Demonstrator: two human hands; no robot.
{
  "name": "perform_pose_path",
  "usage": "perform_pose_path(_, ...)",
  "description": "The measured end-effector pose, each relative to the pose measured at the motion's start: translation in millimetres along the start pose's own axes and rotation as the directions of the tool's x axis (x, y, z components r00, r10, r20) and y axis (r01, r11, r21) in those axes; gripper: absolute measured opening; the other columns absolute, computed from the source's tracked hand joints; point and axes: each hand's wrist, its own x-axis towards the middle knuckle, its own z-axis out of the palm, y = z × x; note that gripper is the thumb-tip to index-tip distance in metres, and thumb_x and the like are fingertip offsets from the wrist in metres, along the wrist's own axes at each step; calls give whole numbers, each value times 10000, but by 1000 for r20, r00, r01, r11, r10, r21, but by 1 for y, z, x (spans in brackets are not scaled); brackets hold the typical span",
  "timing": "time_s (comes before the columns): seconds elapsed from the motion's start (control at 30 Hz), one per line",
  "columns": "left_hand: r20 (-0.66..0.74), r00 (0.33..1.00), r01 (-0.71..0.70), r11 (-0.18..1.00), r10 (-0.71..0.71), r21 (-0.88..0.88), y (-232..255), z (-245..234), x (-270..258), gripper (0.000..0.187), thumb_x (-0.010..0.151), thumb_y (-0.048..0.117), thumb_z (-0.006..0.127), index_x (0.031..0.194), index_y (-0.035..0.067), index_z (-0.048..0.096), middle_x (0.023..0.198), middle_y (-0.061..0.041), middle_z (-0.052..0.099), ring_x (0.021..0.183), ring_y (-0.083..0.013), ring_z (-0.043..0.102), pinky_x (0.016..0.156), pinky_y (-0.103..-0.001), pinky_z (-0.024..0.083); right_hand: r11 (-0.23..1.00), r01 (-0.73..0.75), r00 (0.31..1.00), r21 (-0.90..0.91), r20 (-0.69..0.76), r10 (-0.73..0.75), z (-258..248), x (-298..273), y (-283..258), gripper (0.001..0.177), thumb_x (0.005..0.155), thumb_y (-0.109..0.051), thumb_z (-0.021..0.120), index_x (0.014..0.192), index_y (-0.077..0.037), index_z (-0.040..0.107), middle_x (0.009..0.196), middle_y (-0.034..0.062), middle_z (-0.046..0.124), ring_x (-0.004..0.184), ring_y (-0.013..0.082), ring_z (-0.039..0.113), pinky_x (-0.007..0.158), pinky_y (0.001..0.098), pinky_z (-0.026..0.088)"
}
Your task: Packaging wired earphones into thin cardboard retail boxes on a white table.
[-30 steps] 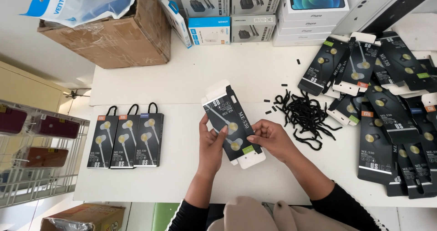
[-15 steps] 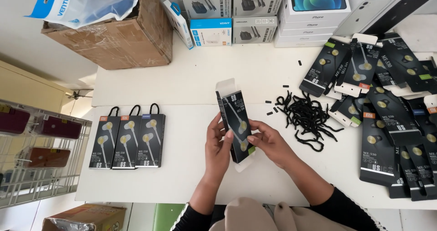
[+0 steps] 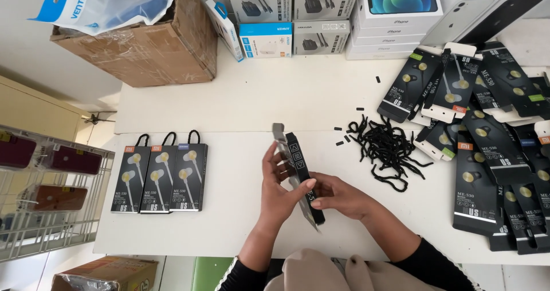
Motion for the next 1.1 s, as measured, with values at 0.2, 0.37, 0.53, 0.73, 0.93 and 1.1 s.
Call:
perform_pose_path(0.2, -5, 943, -274, 788, 332, 551, 10, 3, 1, 1226, 591, 279, 1019, 1557, -50, 338, 1397, -232, 550, 1248, -391, 585, 1099, -470, 434, 968, 233, 953, 96, -218, -209, 5, 0, -14, 688, 803, -255, 826, 1411, -45, 582, 1228, 171, 704, 1086, 265, 644, 978, 449, 489)
perform_pose_path(0.37, 178, 909, -400, 672, 376, 624, 12, 7, -3, 1098, 612, 179, 994, 1542, 50, 424, 1528, -160, 476, 1381, -374, 456, 1154, -565, 305, 905, 392, 798, -164, -429, -423, 3, -2, -18, 434, 776, 85, 818, 1177, 30, 663, 1036, 166, 761, 1003, 227, 707, 882, 409, 579)
perform_pose_path(0.53, 84, 933, -345, 805, 349, 482, 10, 5, -6, 1008, 762, 441, 885, 1562, 75, 394, 1696, -259, 107, 1556, -493, 45, 1197, -691, 43, 723, 560, 574, -405, -440, -691, 36, -9, -66, 289, 756, 125, 806, 954, 65, 604, 1070, 284, 743, 1134, 427, 725, 946, 515, 608)
perform_pose_path(0.73, 174, 979, -61, 965, 108, -255, 4, 13, -8, 849, 1038, 157, 515, 1624, 12, -83, 1657, -323, 172, 1541, -484, 118, 1211, -635, 139, 623, 720, 512, -306, -372, -775, 47, -5, -52, 239, 834, 71, 761, 956, 35, 560, 1195, 305, 674, 1286, 469, 615, 1038, 529, 559)
perform_pose_path(0.93, 210, 976, 52, 862, 64, -504, -35, 0, -2, 852, 1047, 210, 525, 1652, 163, -74, 1454, -262, 488, 1332, -388, 548, 1059, -568, 489, 668, 613, 661, -422, -190, -726, 42, -8, -47, 437, 774, -100, 885, 1123, 22, 654, 1374, 281, 635, 1427, 472, 455, 1145, 605, 388)
perform_pose_path(1.1, 224, 973, 192, 707, -49, -681, -49, -6, 4, 674, 1039, 213, 387, 1655, 173, 118, 1376, -264, 593, 1104, -358, 715, 795, -448, 658, 781, 528, 787, -335, -154, -598, 41, -11, -55, 295, 979, -166, 628, 1220, -15, 708, 1571, 185, 482, 1497, 333, 370, 1161, 500, 369)
